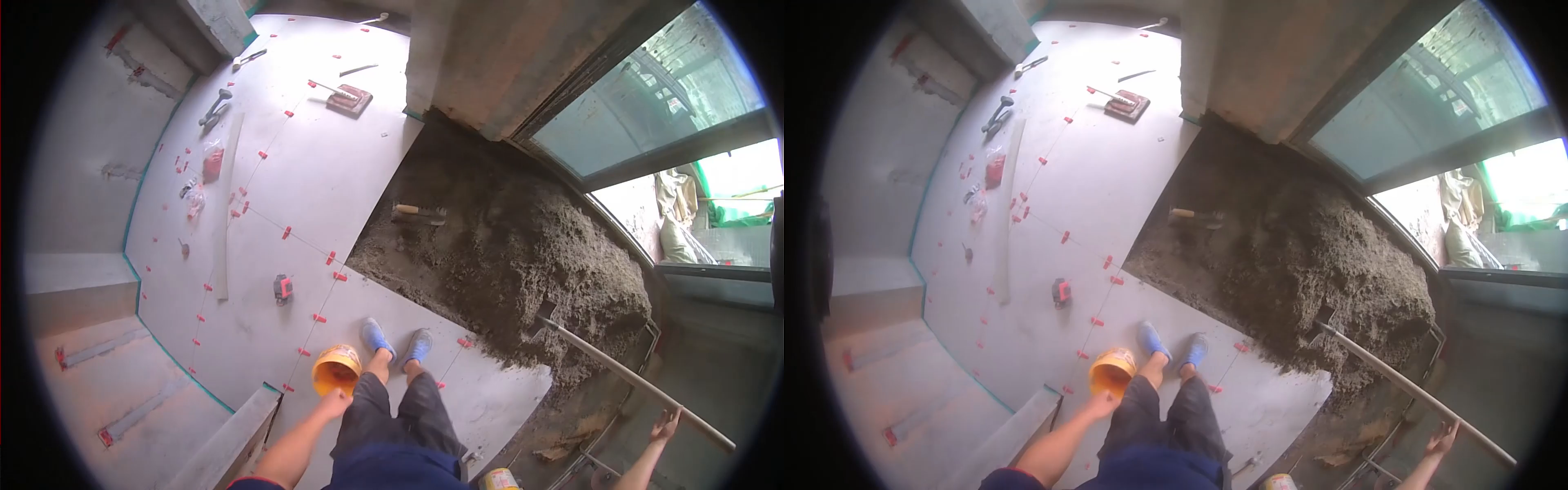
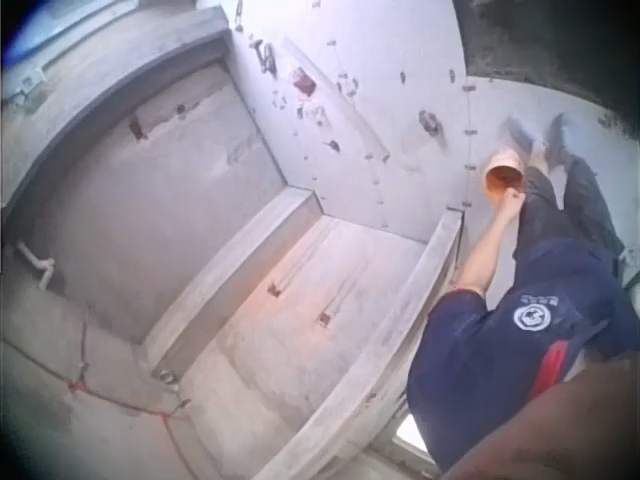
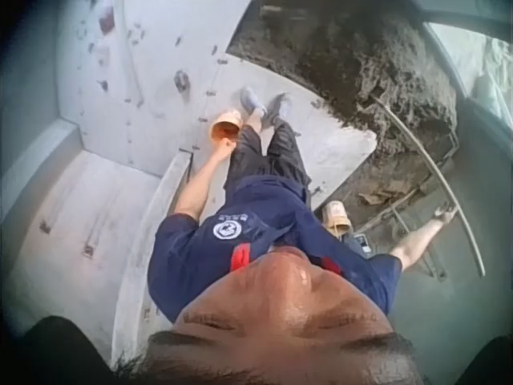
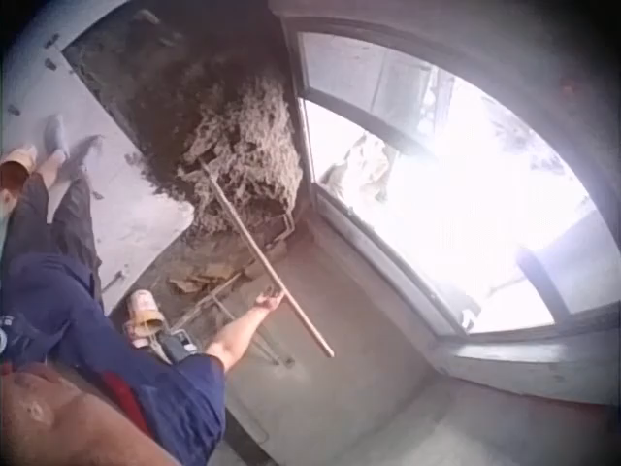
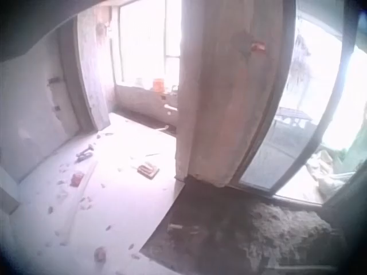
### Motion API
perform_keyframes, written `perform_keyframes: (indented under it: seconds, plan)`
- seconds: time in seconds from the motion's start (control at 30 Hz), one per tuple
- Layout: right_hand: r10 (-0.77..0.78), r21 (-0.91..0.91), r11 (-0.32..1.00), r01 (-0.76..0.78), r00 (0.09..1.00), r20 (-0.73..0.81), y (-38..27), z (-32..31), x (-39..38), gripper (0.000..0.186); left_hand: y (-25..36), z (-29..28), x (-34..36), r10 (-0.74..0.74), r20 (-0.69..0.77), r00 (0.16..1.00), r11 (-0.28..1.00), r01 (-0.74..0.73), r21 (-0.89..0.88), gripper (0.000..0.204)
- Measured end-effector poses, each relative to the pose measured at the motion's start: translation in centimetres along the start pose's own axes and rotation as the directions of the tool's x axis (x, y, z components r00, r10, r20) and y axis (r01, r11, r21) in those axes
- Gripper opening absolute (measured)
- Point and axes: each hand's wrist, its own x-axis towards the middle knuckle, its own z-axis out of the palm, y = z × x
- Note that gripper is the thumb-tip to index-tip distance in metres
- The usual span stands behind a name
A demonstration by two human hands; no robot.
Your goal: The person prepares the floor by spreading and leveling a sand and cement mixture using a notched trowel, shovel, and long straightedge. They then position a laser level and check the alignment of large white tiles.
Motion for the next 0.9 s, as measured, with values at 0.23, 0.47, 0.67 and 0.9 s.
perform_keyframes:
  seconds: [0.23, 0.47, 0.67, 0.9]
  plan:
    - [0.426, -0.310, 0.836, -0.452, 0.892, -0.152, 18.0, 13.8, 2.3, 0.034, -7.1, 4.9, 11.8, -0.118, -0.300, 0.947, 0.992, 0.101, -0.070, 0.035]
    - [0.646, -0.388, 0.763, -0.516, 0.623, 0.442, 41.0, 56.1, -5.6, 0.025, -12.9, 8.2, 27.9, 0.531, -0.211, 0.821, 0.598, -0.186, 0.780, 0.053]
    - [0.565, -0.274, 0.798, -0.537, 0.507, 0.651, 55.9, 85.7, -8.5, 0.033, -20.7, 12.6, 38.5, 0.422, 0.177, 0.889, 0.473, -0.383, 0.793, 0.046]
    - [0.476, -0.169, 0.826, -0.537, 0.506, 0.719, 58.3, 105.2, -12.8, 0.059, -23.5, 9.7, 43.5, 0.441, 0.117, 0.890, 0.555, -0.373, 0.743, 0.047]
